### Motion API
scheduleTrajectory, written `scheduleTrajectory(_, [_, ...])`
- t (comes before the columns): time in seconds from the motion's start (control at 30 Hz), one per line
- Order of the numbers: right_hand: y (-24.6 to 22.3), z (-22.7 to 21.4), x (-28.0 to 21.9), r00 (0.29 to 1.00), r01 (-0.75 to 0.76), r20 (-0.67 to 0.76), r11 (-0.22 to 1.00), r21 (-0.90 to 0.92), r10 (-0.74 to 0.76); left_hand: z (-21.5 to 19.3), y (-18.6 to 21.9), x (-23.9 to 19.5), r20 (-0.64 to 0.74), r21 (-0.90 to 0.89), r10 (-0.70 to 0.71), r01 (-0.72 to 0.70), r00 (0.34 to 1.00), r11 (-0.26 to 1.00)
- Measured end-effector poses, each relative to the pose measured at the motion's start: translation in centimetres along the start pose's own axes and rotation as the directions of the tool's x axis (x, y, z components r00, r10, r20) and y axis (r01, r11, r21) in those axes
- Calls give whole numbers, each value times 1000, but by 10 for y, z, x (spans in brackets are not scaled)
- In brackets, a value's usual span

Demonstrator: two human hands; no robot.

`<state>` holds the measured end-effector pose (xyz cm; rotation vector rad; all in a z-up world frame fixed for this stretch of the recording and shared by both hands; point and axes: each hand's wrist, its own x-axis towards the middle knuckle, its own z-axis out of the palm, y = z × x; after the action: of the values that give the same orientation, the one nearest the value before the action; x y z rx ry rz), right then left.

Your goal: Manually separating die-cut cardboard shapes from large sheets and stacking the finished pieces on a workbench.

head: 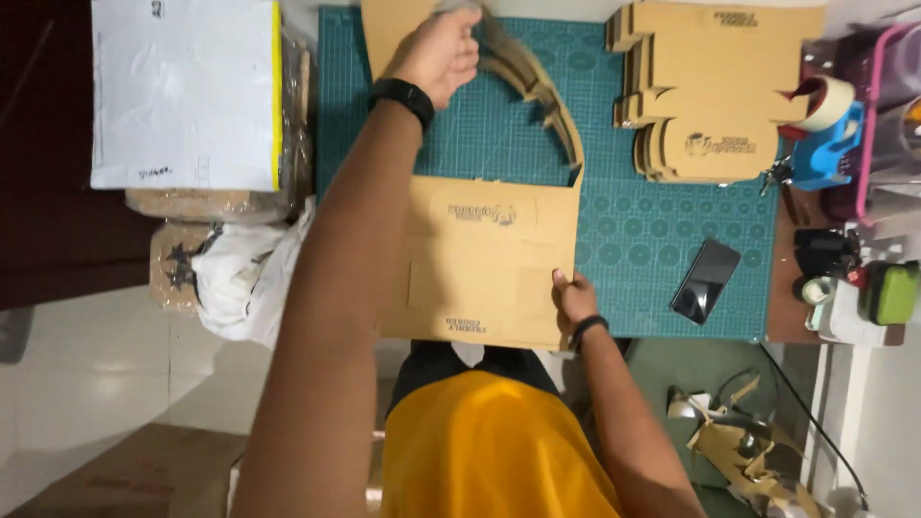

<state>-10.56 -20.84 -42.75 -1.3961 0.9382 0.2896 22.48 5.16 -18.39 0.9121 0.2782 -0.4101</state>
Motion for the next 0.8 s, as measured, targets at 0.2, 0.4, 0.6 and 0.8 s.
scheduleTrajectory(0.2, [-1, -4, 1, 999, 17, -45, 982, -186, -25, -121, -105, -83, 12, 945, 529, -182, 849, 271])
scheduleTrajectory(0.4, [0, 4, -7, 993, -23, -113, 935, -354, -18, -176, -209, -205, -363, 928, 422, 362, 831, 86])
scheduleTrajectory(0.6, [-36, 11, -37, 990, -120, -82, 990, -78, 114, -201, -213, -194, -528, 838, 268, 445, 806, 316])
scheduleTrajectory(0.8, [-28, 19, -52, 984, -177, -48, 981, -81, 174, -184, -146, -203, -522, 561, -277, 569, 807, 601])
